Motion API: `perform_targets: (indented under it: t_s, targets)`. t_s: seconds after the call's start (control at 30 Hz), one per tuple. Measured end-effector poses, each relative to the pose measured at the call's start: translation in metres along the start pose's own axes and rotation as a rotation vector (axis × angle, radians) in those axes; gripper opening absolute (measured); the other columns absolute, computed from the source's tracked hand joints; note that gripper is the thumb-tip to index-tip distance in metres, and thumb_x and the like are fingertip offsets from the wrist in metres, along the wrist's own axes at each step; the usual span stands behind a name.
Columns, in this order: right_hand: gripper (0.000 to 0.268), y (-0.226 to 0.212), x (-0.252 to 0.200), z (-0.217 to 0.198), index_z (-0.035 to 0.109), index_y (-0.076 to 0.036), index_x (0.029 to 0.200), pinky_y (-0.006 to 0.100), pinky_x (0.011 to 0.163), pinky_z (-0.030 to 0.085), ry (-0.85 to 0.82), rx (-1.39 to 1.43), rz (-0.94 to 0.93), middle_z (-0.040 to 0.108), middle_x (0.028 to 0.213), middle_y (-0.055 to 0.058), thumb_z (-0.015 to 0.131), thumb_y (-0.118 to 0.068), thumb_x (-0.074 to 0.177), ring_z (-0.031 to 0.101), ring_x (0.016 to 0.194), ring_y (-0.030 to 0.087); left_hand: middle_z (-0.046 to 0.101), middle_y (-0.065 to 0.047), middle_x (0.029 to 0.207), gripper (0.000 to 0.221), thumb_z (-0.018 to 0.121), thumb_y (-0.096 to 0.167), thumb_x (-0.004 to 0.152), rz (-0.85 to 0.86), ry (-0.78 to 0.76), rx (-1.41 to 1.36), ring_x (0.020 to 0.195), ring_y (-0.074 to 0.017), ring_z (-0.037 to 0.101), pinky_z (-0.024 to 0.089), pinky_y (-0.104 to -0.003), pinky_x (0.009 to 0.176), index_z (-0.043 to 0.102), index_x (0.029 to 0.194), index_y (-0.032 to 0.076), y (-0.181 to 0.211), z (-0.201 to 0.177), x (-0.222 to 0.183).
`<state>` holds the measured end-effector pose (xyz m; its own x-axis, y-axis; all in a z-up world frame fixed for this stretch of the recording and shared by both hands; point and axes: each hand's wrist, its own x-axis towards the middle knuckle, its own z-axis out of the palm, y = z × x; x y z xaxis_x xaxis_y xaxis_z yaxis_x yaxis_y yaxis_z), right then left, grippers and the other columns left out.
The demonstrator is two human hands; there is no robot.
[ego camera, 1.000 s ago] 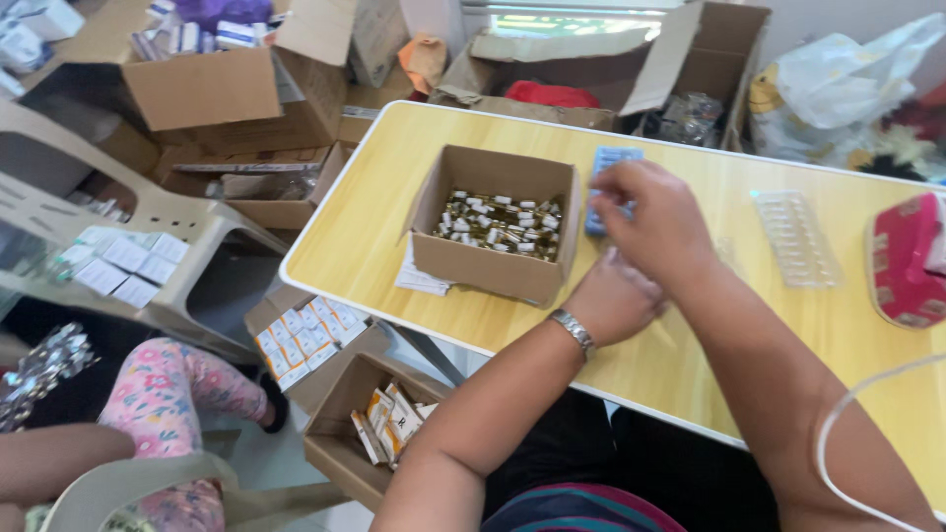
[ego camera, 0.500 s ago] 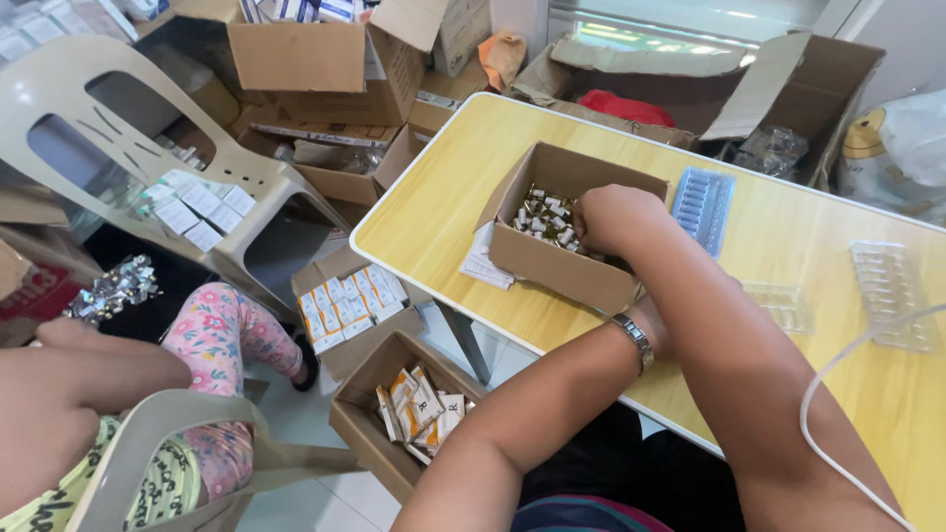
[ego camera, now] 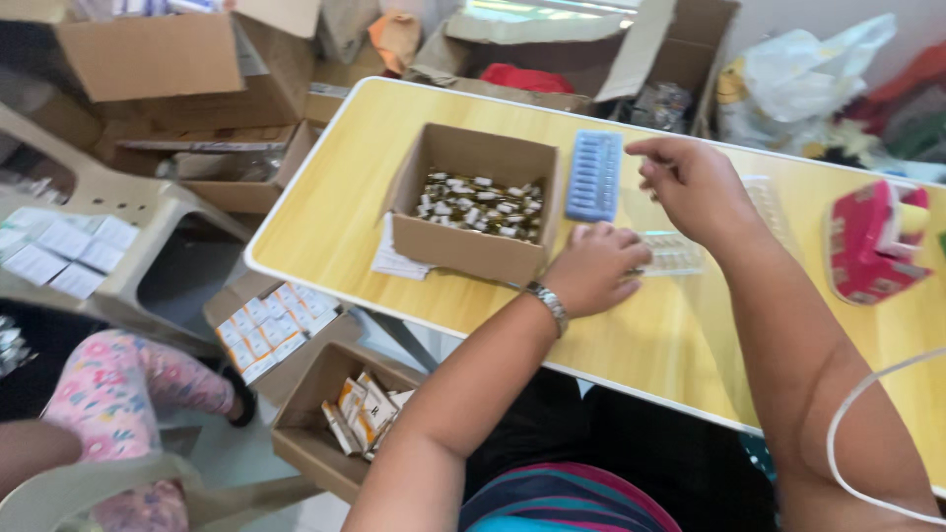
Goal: The person places small vials into blister packs, then inserts the filled blister packs into paper sleeves and boxes. The person handles vials, blister packs, paper sleeves, and boxes throughout the process.
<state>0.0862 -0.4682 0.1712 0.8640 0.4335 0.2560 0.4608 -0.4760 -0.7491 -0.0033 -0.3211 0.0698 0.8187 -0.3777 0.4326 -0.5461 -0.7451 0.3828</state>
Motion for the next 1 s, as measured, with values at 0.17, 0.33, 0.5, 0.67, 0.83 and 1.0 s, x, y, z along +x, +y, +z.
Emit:
perform_targets:
  t_s: [0.17, 0.33, 0.5, 0.67, 0.83, 1.0]
  targets:
    - [0.022, 0.063, -0.040, -0.016, 0.069, -0.003, 0.108, 0.032, 0.067, 0.056, -0.160, -0.095, 0.251, 0.072, 0.082, 0.006, 0.078, -0.008, 0.088, 0.068, 0.073, 0.014, 0.064, -0.003, 0.117, 0.028, 0.074, 0.030, 0.083, -0.013, -0.029, -0.021, 0.117, -0.0280, 0.055, 0.039, -0.050, 0.100, 0.067, 0.109, 0.021, 0.006, -0.014, 0.005]
    - [0.012, 0.074, -0.060, -0.014, 0.077, -0.005, 0.099, 0.031, 0.070, 0.053, -0.272, -0.129, 0.314, 0.075, 0.083, 0.005, 0.073, -0.005, 0.087, 0.065, 0.074, 0.013, 0.064, -0.004, 0.116, 0.035, 0.080, 0.033, 0.077, 0.006, -0.041, -0.075, 0.116, -0.0289, 0.054, 0.038, -0.047, 0.102, 0.066, 0.105, 0.018, 0.007, -0.018, 0.002]
    - [0.018, 0.062, -0.062, -0.011, 0.073, -0.003, 0.097, 0.027, 0.074, 0.055, -0.309, -0.062, 0.160, 0.076, 0.084, 0.003, 0.069, 0.003, 0.080, 0.071, 0.079, 0.008, 0.063, -0.004, 0.117, 0.048, 0.080, 0.033, 0.079, -0.003, -0.023, -0.084, 0.118, -0.0280, 0.054, 0.038, -0.046, 0.102, 0.061, 0.119, 0.015, 0.006, -0.019, 0.007]
    - [0.019, 0.065, -0.055, -0.008, 0.069, -0.001, 0.097, 0.026, 0.072, 0.056, -0.334, 0.178, 0.213, 0.074, 0.084, 0.004, 0.069, 0.004, 0.078, 0.070, 0.079, 0.009, 0.062, -0.005, 0.118, 0.055, 0.083, 0.032, 0.077, 0.010, -0.001, -0.118, 0.119, -0.0289, 0.053, 0.037, -0.046, 0.103, 0.057, 0.121, 0.014, -0.001, -0.008, 0.006]
    - [0.022, 0.059, -0.052, 0.002, 0.069, 0.000, 0.098, 0.029, 0.067, 0.054, -0.252, 0.066, 0.263, 0.072, 0.086, 0.009, 0.073, 0.002, 0.076, 0.066, 0.073, 0.012, 0.059, -0.007, 0.119, 0.056, 0.083, 0.031, 0.077, -0.031, -0.030, -0.145, 0.119, -0.0301, 0.052, 0.038, -0.046, 0.101, 0.052, 0.121, 0.013, -0.003, -0.004, 0.006]
    - [0.039, 0.050, -0.054, 0.007, 0.067, -0.005, 0.107, 0.030, 0.066, 0.055, -0.175, -0.067, 0.243, 0.073, 0.096, 0.007, 0.079, -0.001, 0.070, 0.067, 0.072, 0.014, 0.058, -0.007, 0.121, 0.058, 0.083, 0.032, 0.078, -0.030, -0.039, -0.145, 0.119, -0.0308, 0.051, 0.037, -0.047, 0.101, 0.051, 0.122, 0.013, -0.004, -0.005, 0.006]
